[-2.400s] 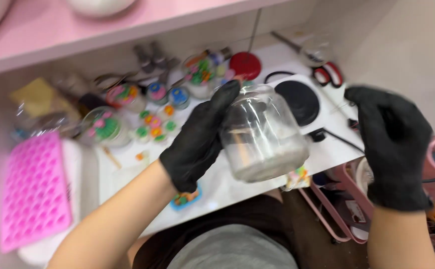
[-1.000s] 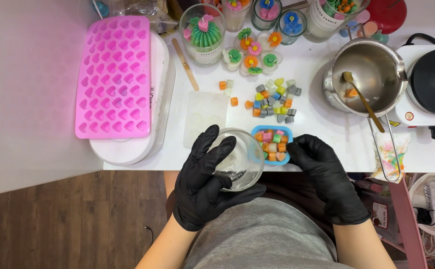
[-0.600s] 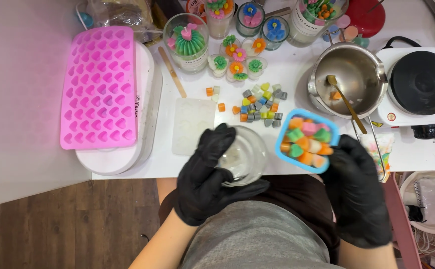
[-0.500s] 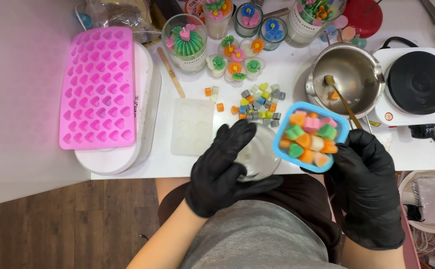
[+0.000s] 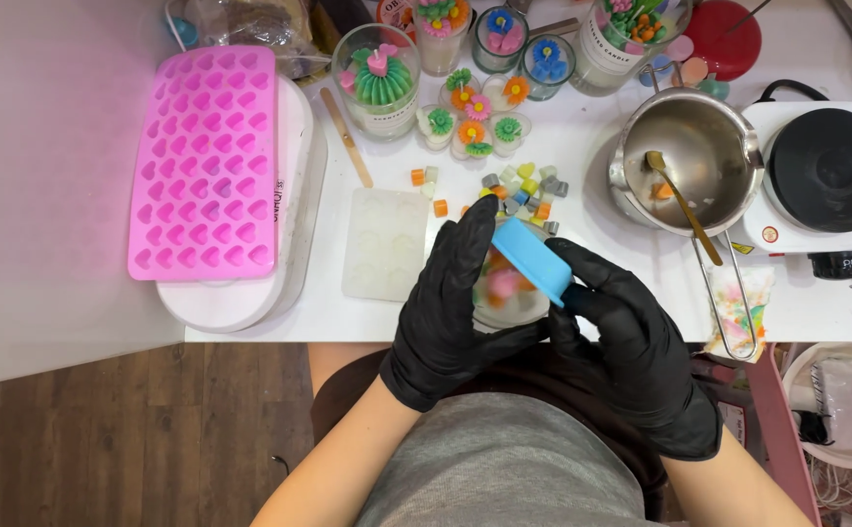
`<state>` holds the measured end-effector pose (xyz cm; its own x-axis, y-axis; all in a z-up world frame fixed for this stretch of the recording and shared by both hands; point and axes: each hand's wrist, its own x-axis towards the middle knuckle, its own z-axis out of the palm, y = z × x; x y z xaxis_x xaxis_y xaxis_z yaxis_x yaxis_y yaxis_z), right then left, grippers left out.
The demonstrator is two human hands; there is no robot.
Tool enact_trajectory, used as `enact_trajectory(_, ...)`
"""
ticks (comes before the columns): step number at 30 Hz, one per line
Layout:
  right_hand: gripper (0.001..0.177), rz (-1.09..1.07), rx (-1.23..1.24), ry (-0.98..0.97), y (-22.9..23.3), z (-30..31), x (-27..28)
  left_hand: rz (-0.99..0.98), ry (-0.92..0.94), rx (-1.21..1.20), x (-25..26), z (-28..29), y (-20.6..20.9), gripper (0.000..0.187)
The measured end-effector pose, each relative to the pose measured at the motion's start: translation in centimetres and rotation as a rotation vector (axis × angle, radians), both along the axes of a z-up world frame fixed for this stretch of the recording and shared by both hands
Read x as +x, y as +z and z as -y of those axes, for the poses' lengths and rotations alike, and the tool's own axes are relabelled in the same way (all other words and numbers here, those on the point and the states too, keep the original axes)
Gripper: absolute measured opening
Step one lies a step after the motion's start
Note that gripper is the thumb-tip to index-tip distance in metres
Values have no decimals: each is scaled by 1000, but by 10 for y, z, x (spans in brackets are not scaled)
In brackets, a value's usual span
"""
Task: Removing small heart-shaped wax pieces from a silicone mold and placing various colorful wax shapes into a glass jar.
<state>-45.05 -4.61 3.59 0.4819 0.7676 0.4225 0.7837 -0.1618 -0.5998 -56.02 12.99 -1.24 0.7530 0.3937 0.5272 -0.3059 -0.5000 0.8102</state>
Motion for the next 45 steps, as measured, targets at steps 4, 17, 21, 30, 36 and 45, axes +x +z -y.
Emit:
enact_trajectory(4,45,244,-74,128,2,-2,10,-143,-41,-44,1,0,4,105)
enact_trajectory(17,16,-288,450,-616,-108,93,-18,3,33,93,-7,-4,-14,106)
enact_trajectory(21,8,-827,464,-757,-121,101,-21,-73,-11,95,-9,-13,-9,94)
enact_trajectory(30,49,-384,209,-767,-76,70,-43,-151,-72,83,-16,-43,5,63)
enact_trajectory(36,58,48,-131,-440,-54,-7,7,-292,106,230,34,-94,-18,70)
enact_trajectory(45,82,38,-284,-315,-75,-55,50,-555,42,355,66,-96,-25,101)
